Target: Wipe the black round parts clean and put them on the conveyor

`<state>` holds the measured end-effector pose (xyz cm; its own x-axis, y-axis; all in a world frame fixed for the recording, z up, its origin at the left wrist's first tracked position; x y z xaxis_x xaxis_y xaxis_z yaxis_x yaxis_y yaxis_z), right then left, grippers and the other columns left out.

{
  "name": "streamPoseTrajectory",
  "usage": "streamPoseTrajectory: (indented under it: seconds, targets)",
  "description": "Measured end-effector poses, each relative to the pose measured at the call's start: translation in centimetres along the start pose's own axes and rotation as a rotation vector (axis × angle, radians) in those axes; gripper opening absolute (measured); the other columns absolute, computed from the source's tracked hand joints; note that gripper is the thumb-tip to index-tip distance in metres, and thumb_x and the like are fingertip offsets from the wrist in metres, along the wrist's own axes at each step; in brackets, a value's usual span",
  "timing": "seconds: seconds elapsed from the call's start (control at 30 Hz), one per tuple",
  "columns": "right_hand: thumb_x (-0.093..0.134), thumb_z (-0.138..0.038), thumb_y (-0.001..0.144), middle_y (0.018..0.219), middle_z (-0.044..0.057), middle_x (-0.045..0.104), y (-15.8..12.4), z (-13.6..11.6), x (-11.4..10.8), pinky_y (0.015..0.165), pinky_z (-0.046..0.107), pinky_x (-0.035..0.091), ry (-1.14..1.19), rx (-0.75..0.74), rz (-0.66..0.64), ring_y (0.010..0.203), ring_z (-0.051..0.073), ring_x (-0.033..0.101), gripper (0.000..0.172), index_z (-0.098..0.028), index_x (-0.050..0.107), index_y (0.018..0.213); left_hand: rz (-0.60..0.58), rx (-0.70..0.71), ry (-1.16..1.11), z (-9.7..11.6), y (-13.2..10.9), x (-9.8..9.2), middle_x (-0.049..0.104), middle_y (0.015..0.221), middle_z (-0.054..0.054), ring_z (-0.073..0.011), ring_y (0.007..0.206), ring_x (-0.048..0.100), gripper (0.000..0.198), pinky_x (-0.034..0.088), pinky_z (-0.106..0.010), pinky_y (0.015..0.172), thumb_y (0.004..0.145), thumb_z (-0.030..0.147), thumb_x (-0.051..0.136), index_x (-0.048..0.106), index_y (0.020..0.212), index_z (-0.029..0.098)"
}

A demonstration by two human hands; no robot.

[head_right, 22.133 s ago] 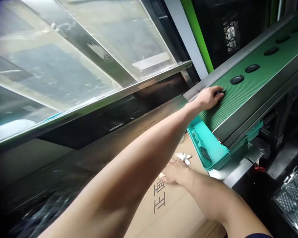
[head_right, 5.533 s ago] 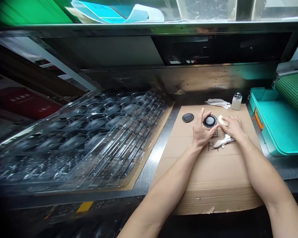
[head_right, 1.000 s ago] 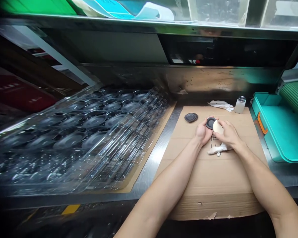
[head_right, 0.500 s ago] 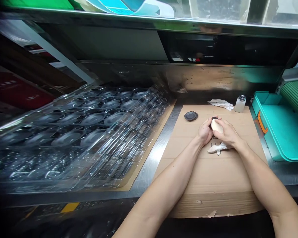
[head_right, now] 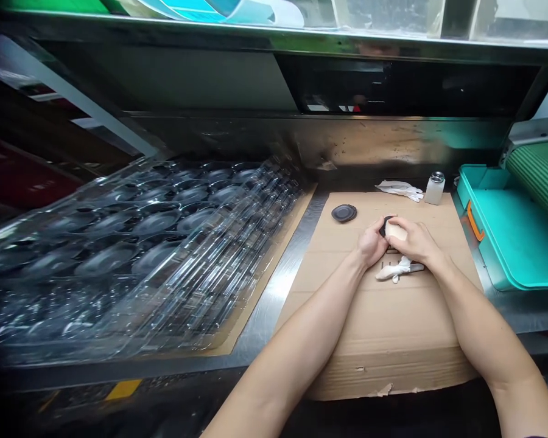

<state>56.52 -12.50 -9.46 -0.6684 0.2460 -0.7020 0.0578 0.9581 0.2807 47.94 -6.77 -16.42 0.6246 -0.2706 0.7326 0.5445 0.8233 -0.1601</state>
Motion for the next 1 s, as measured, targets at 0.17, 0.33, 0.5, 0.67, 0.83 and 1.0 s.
streamPoseTrajectory:
  seconds: [0.17, 0.33, 0.5, 0.67, 0.83, 1.0]
  targets:
    - [0.069, -0.038, 0.087, 0.111, 0.004, 0.078, -0.2, -0.2, 0.9, 0.086, 0.030, 0.053, 0.107, -0.007, -0.132, 0.094, 0.021, 0.072, 0.038, -0.023, 0.077, 0.121, -0.016, -0.075, -0.015, -0.4, -0.4, 0.3, 0.077, 0.110, -0.015, -0.0274, 0.110, 0.072, 0.032, 0.052, -0.046, 0.106, 0.104, 0.032, 0.045, 0.071, 0.106, 0.013]
    - [0.066, -0.037, 0.089, 0.113, 0.005, 0.078, 0.1, 0.9, -0.9, 0.092, 0.032, 0.053, 0.076, 0.017, -0.039, 0.102, 0.023, 0.072, 0.032, -0.022, 0.079, 0.114, -0.015, -0.062, -0.039, -0.2, -0.3, 0.3, 0.077, 0.108, -0.015, -0.0264, 0.112, 0.071, 0.034, 0.051, -0.046, 0.108, 0.105, 0.030, 0.042, 0.071, 0.104, 0.012]
    - [0.064, -0.043, 0.092, 0.114, 0.003, 0.078, 0.1, -0.1, 0.4, 0.089, 0.031, 0.055, 0.067, -0.023, 0.021, 0.097, 0.021, 0.073, 0.037, -0.025, 0.074, 0.123, -0.009, -0.091, -0.074, -0.7, -0.2, 0.3, 0.077, 0.107, -0.015, -0.0280, 0.114, 0.070, 0.035, 0.050, -0.047, 0.109, 0.104, 0.031, 0.042, 0.072, 0.104, 0.013]
    - [0.058, -0.049, 0.097, 0.112, 0.004, 0.079, -0.2, 1.2, -1.2, 0.090, 0.036, 0.055, -0.179, 0.112, 0.174, 0.099, 0.025, 0.074, 0.041, -0.031, 0.071, 0.131, 0.071, -0.083, -0.160, -0.4, 0.0, -0.3, 0.076, 0.099, -0.012, -0.0228, 0.104, 0.071, 0.040, 0.052, -0.042, 0.107, 0.107, 0.030, 0.037, 0.072, 0.097, 0.013]
    - [0.057, -0.050, 0.098, 0.104, 0.002, 0.080, -0.2, 0.2, 0.5, 0.082, 0.034, 0.055, -0.251, 0.072, 0.033, 0.091, 0.025, 0.074, 0.042, -0.035, 0.068, 0.135, 0.050, -0.105, -0.178, -0.6, 0.1, -0.4, 0.075, 0.101, -0.014, -0.0238, 0.107, 0.071, 0.044, 0.052, -0.042, 0.107, 0.108, 0.034, 0.034, 0.071, 0.093, 0.014]
    - [0.052, -0.057, 0.101, 0.102, 0.007, 0.080, -0.3, 1.4, -0.9, 0.082, 0.037, 0.055, -0.384, 0.213, 0.147, 0.093, 0.028, 0.074, 0.048, -0.035, 0.066, 0.141, 0.066, -0.092, -0.173, -0.7, 0.1, -0.4, 0.076, 0.099, -0.011, -0.0198, 0.096, 0.071, 0.043, 0.054, -0.041, 0.105, 0.108, 0.031, 0.033, 0.071, 0.096, 0.013]
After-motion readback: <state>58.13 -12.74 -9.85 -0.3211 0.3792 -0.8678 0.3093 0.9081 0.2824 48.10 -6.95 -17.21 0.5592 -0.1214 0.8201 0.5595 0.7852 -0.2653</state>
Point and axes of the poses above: each hand's wrist, its own y-axis towards the middle knuckle, its own x-axis out of the palm, z = x × y, the point moved 10 cm from there along y, towards the middle knuckle
